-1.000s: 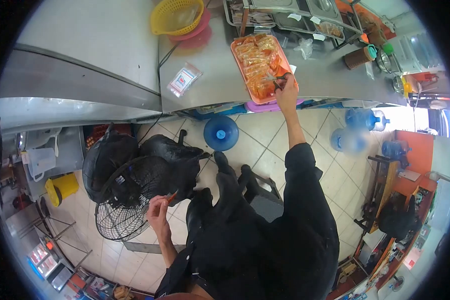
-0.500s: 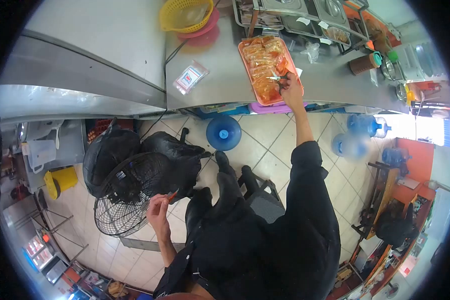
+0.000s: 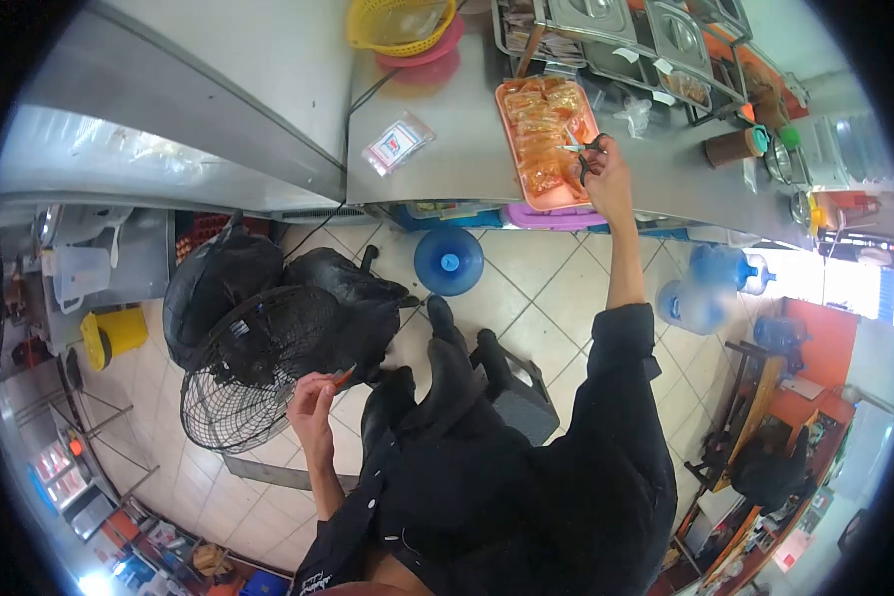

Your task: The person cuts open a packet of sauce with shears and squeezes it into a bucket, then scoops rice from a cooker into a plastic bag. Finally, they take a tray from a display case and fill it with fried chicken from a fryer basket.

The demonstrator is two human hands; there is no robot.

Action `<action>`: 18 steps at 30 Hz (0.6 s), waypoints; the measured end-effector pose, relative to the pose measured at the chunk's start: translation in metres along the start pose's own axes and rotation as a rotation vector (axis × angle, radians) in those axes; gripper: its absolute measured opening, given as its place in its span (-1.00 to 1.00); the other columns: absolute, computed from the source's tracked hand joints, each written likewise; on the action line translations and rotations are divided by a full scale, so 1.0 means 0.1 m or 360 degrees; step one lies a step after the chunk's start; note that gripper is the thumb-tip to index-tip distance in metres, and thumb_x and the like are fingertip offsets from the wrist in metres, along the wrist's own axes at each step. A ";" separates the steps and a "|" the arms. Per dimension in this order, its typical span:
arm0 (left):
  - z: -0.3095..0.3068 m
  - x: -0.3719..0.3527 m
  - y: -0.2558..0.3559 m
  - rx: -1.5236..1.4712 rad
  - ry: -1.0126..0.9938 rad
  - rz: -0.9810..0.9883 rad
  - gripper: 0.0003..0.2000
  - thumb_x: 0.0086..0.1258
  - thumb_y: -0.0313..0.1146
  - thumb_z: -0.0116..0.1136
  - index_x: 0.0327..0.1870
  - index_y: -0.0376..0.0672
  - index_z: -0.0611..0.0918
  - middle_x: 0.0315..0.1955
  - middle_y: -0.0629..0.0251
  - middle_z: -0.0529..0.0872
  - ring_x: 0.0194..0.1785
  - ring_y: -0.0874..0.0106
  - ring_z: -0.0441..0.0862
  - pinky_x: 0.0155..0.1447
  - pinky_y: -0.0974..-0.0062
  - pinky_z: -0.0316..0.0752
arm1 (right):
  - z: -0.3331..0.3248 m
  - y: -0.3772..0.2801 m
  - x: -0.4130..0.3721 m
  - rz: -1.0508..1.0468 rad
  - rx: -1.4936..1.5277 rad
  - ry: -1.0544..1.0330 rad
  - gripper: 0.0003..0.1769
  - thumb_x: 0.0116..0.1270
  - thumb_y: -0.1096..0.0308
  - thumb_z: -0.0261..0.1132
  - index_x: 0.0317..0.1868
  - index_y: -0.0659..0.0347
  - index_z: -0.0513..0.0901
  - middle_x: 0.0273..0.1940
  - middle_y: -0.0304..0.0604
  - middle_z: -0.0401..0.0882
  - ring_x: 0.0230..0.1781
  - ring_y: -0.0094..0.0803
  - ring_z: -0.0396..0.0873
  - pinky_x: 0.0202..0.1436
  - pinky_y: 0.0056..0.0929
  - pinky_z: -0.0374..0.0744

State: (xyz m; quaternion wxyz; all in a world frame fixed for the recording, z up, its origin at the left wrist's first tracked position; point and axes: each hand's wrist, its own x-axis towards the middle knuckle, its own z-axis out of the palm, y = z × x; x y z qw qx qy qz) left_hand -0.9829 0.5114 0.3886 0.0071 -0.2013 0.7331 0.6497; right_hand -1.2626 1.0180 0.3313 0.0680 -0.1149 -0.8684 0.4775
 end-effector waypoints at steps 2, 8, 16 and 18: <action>-0.01 -0.02 0.00 -0.0022 0.0012 -0.0024 -0.92 0.38 -0.50 0.32 -0.19 -0.31 0.70 -0.05 0.18 0.61 0.00 0.44 0.59 0.08 0.49 0.53 | -0.04 -0.33 -0.10 0.0092 0.0139 -0.0145 -0.50 0.24 0.61 0.43 0.09 0.25 0.36 -0.14 -0.17 0.61 -0.08 -0.49 0.63 -0.02 -0.55 0.60; -0.17 -0.08 0.08 -0.0145 -0.0039 0.0039 -0.89 0.37 -0.47 0.35 -0.20 -0.32 0.71 -0.03 0.20 0.61 -0.05 0.48 0.61 0.05 0.51 0.56 | 0.01 -1.33 -0.48 -0.0168 0.0589 -0.0457 -0.52 0.20 0.61 0.48 -0.03 0.12 0.38 -0.19 -0.24 0.63 -0.16 -0.55 0.60 -0.07 -0.54 0.55; -0.99 -0.51 0.52 -0.0284 0.0001 0.0449 -0.89 0.30 -0.50 0.40 -0.24 -0.32 0.74 0.02 0.22 0.61 -0.01 0.49 0.64 0.07 0.52 0.59 | 1.10 -2.90 -1.70 -0.0535 0.0864 -0.1009 -0.46 0.18 0.74 0.43 -0.01 0.14 0.31 -0.12 -0.14 0.56 -0.14 -0.54 0.60 -0.11 -0.63 0.56; -1.35 -0.78 0.63 -0.0409 0.0050 0.0423 -0.91 0.25 -0.54 0.41 -0.26 -0.29 0.74 0.02 0.18 0.63 0.17 0.30 0.55 0.32 0.32 0.37 | 1.52 -3.23 -2.15 -0.0712 0.1173 -0.1130 -0.47 0.19 0.75 0.42 -0.03 0.15 0.30 -0.10 -0.12 0.55 -0.12 -0.53 0.60 -0.06 -0.58 0.58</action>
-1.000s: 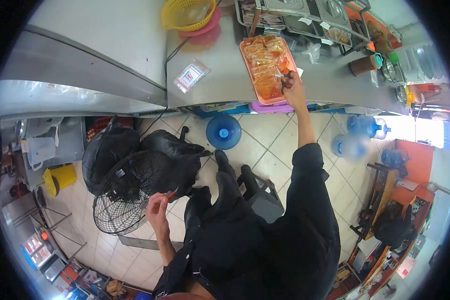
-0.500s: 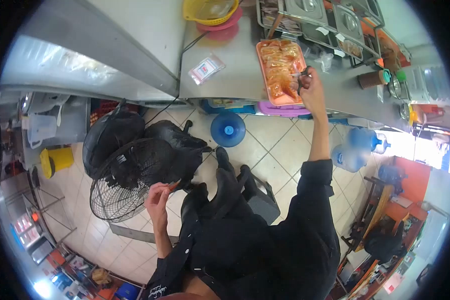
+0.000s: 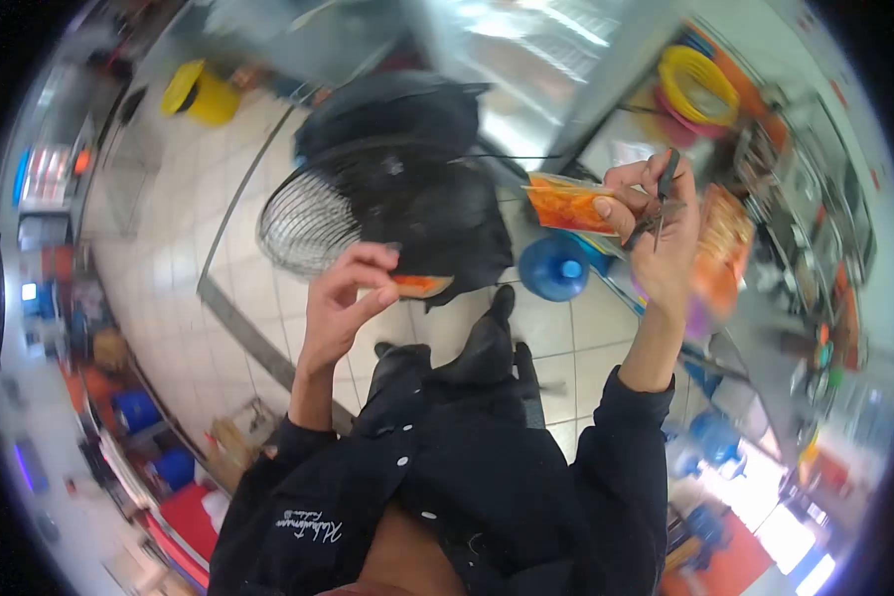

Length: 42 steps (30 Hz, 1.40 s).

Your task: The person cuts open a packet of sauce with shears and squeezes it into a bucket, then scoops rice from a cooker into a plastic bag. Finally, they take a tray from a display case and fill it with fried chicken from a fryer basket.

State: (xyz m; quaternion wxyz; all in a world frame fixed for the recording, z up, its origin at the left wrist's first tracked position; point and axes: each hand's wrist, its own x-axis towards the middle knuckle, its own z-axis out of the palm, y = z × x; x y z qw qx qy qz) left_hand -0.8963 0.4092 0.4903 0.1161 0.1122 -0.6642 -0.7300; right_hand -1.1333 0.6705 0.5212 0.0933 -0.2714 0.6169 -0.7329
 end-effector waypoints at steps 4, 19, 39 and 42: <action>-0.84 -0.63 0.35 0.0138 0.0188 0.0220 -0.91 0.28 -0.48 0.42 -0.26 -0.28 0.76 0.05 0.24 0.59 -0.06 0.52 0.66 -0.01 0.57 0.57 | 1.73 -0.09 -0.12 0.0049 0.0132 -0.0419 -0.50 0.21 0.76 0.39 -0.05 0.14 0.29 -0.11 -0.12 0.55 -0.10 -0.51 0.62 -0.04 -0.56 0.57; -3.63 -3.72 0.71 0.0967 0.1555 0.0231 -0.88 0.22 -0.40 0.44 -0.25 -0.16 0.82 -0.03 0.23 0.74 0.18 0.28 0.59 0.25 0.30 0.47 | 6.83 0.12 -1.57 0.0416 0.0668 -0.2118 -0.52 0.25 0.66 0.41 -0.01 0.14 0.30 -0.16 -0.15 0.62 -0.21 -0.53 0.65 -0.20 -0.56 0.65; -7.13 -4.89 0.39 0.0493 0.2845 0.0577 -0.85 0.26 -0.42 0.45 -0.19 -0.22 0.81 0.02 0.22 0.68 0.12 0.41 0.60 0.23 0.44 0.46 | 11.54 0.86 -2.48 0.0423 0.1059 -0.2174 -0.51 0.29 0.64 0.40 -0.03 0.09 0.25 -0.14 -0.15 0.50 -0.14 -0.50 0.56 -0.06 -0.50 0.61; -7.60 -5.14 0.63 0.0483 0.3100 0.0384 -0.85 0.26 -0.40 0.44 -0.20 -0.23 0.81 -0.04 0.22 0.71 0.13 0.41 0.60 0.24 0.44 0.46 | 12.31 0.69 -2.61 0.0405 0.1058 -0.2390 -0.52 0.28 0.66 0.39 -0.06 0.09 0.24 -0.19 -0.16 0.50 -0.19 -0.52 0.56 -0.06 -0.50 0.59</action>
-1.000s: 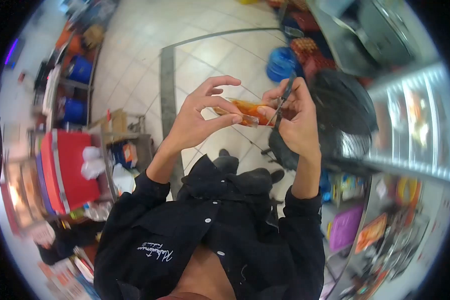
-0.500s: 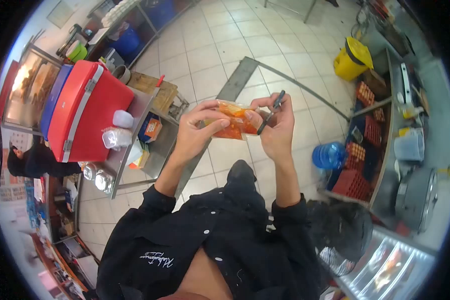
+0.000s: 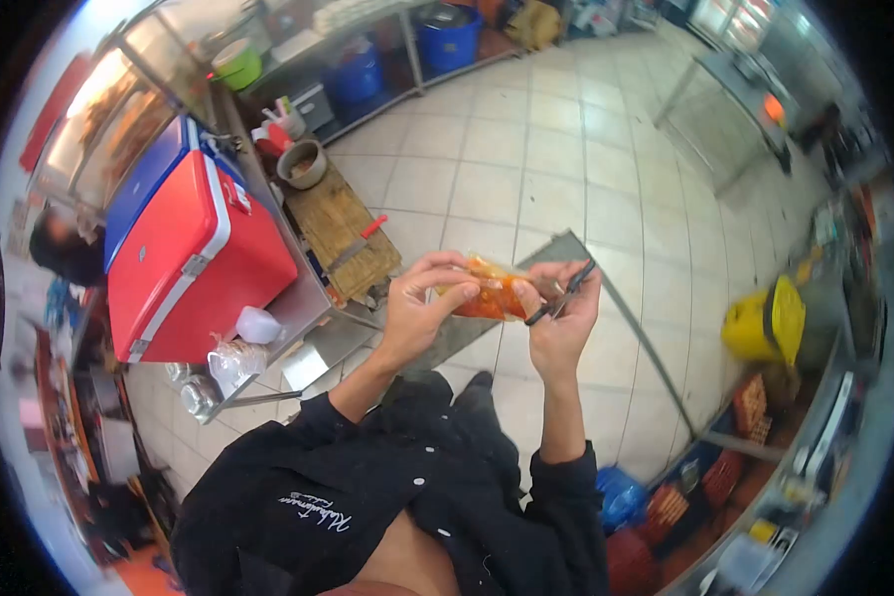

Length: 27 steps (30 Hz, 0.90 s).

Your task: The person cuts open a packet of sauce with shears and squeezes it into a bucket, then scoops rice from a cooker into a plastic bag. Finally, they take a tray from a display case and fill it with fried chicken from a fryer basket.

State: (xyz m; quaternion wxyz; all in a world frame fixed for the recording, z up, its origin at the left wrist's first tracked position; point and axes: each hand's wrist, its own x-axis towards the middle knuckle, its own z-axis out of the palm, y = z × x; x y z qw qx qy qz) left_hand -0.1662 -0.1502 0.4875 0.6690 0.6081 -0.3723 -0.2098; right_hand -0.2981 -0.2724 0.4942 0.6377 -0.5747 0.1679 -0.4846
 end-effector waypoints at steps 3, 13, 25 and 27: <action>-0.08 0.53 -0.13 0.0146 0.0259 0.0023 -0.86 0.25 -0.40 0.44 -0.22 -0.21 0.81 -0.13 0.25 0.73 0.08 0.38 0.60 0.20 0.43 0.46 | 0.19 0.21 0.69 0.0071 -0.0038 -0.0231 -0.52 0.27 0.69 0.38 -0.08 0.10 0.24 -0.21 -0.16 0.52 -0.21 -0.52 0.57 -0.09 -0.53 0.58; -0.90 2.61 -0.72 0.0584 0.0510 0.0242 -0.90 0.19 -0.45 0.46 -0.29 -0.17 0.82 -0.22 0.34 0.74 -0.02 0.39 0.58 0.11 0.41 0.46 | 0.98 1.47 2.82 0.0294 0.0105 -0.0669 -0.53 0.29 0.70 0.36 -0.06 0.11 0.24 -0.22 -0.14 0.56 -0.22 -0.51 0.59 -0.15 -0.53 0.57; -1.85 5.25 -1.06 0.0807 0.0595 0.0401 -0.90 0.15 -0.43 0.48 -0.30 -0.11 0.84 -0.12 0.30 0.73 0.12 0.31 0.54 0.23 0.32 0.41 | 2.16 2.79 5.33 0.0377 0.0422 -0.0970 -0.51 0.29 0.73 0.34 -0.05 0.09 0.22 -0.16 -0.04 0.57 -0.15 -0.42 0.63 -0.17 -0.50 0.61; -1.98 5.64 -1.17 0.0875 0.0663 0.0425 -0.89 0.15 -0.42 0.47 -0.29 -0.10 0.84 -0.06 0.27 0.73 0.17 0.28 0.54 0.29 0.28 0.39 | 2.38 2.99 5.74 0.0372 0.0433 -0.1054 -0.50 0.29 0.73 0.35 -0.04 0.09 0.22 -0.15 -0.04 0.56 -0.15 -0.43 0.63 -0.17 -0.49 0.61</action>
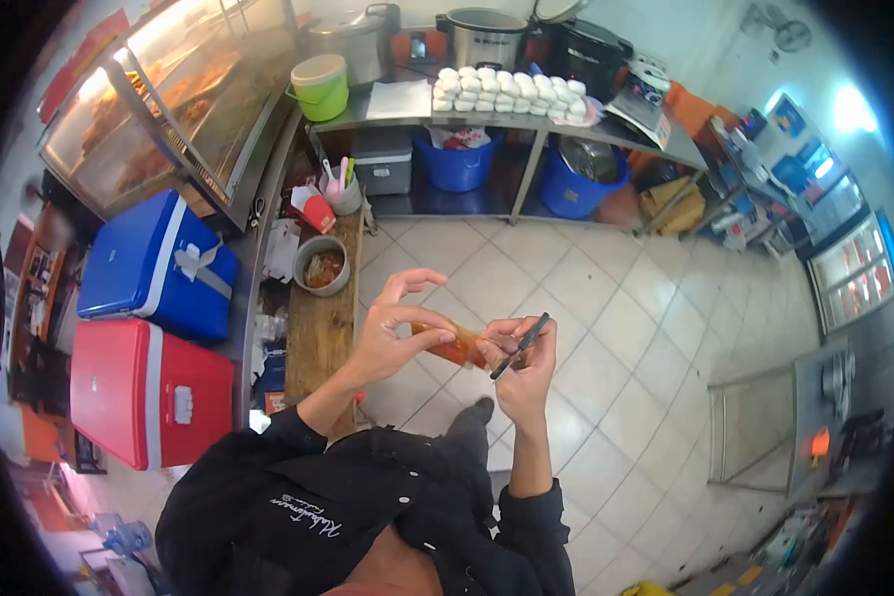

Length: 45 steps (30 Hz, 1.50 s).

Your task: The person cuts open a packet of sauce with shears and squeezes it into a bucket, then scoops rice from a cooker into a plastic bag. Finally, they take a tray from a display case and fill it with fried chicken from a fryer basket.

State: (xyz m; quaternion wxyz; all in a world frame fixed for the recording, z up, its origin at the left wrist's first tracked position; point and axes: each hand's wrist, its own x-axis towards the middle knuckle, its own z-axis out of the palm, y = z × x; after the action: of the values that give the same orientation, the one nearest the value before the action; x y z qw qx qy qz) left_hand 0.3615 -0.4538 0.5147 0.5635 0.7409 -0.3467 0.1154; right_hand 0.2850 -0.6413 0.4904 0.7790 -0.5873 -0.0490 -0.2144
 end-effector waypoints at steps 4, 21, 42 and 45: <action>0.23 0.68 -0.56 -0.0174 0.0021 -0.0193 -0.88 0.16 -0.41 0.46 -0.28 -0.11 0.84 0.06 0.21 0.72 0.28 0.21 0.51 0.41 0.19 0.31 | -0.33 0.33 1.00 -0.0001 -0.0029 -0.0144 -0.49 0.27 0.72 0.37 -0.04 0.09 0.23 -0.14 -0.04 0.56 -0.15 -0.45 0.62 -0.14 -0.50 0.60; -0.19 2.18 -2.33 0.0265 0.0923 -0.0522 -0.88 0.17 -0.43 0.46 -0.27 -0.16 0.82 -0.26 0.34 0.80 0.11 0.28 0.60 0.23 0.32 0.47 | 0.40 1.85 4.12 0.0558 0.0453 -0.0968 -0.53 0.32 0.68 0.35 -0.04 0.12 0.22 -0.10 -0.04 0.58 0.03 -0.18 0.68 0.10 -0.26 0.69; -2.29 4.55 -4.64 0.0579 0.0993 -0.0481 -0.89 0.18 -0.48 0.46 -0.28 -0.21 0.81 -0.26 0.30 0.76 0.03 0.33 0.60 0.17 0.36 0.47 | 2.54 3.50 7.10 -0.0487 -0.0109 -0.0798 -0.53 0.21 0.57 0.48 -0.11 0.16 0.31 -0.14 -0.01 0.68 0.27 -0.14 0.52 0.30 -0.16 0.46; -2.36 4.82 -4.82 0.0671 0.1085 -0.0473 -0.89 0.17 -0.46 0.46 -0.28 -0.17 0.82 -0.28 0.32 0.76 -0.01 0.33 0.61 0.14 0.37 0.48 | 2.68 3.62 7.47 -0.0521 -0.0084 -0.0881 -0.55 0.22 0.58 0.47 -0.12 0.17 0.32 -0.18 -0.02 0.69 0.25 -0.16 0.54 0.27 -0.18 0.48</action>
State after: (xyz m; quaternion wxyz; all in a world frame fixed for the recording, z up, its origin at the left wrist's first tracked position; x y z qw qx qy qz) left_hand 1.0768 -0.3626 0.5009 0.4926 0.8013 0.0013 0.3397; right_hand 1.1481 -0.5184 0.4940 0.6756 -0.6276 -0.3473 -0.1701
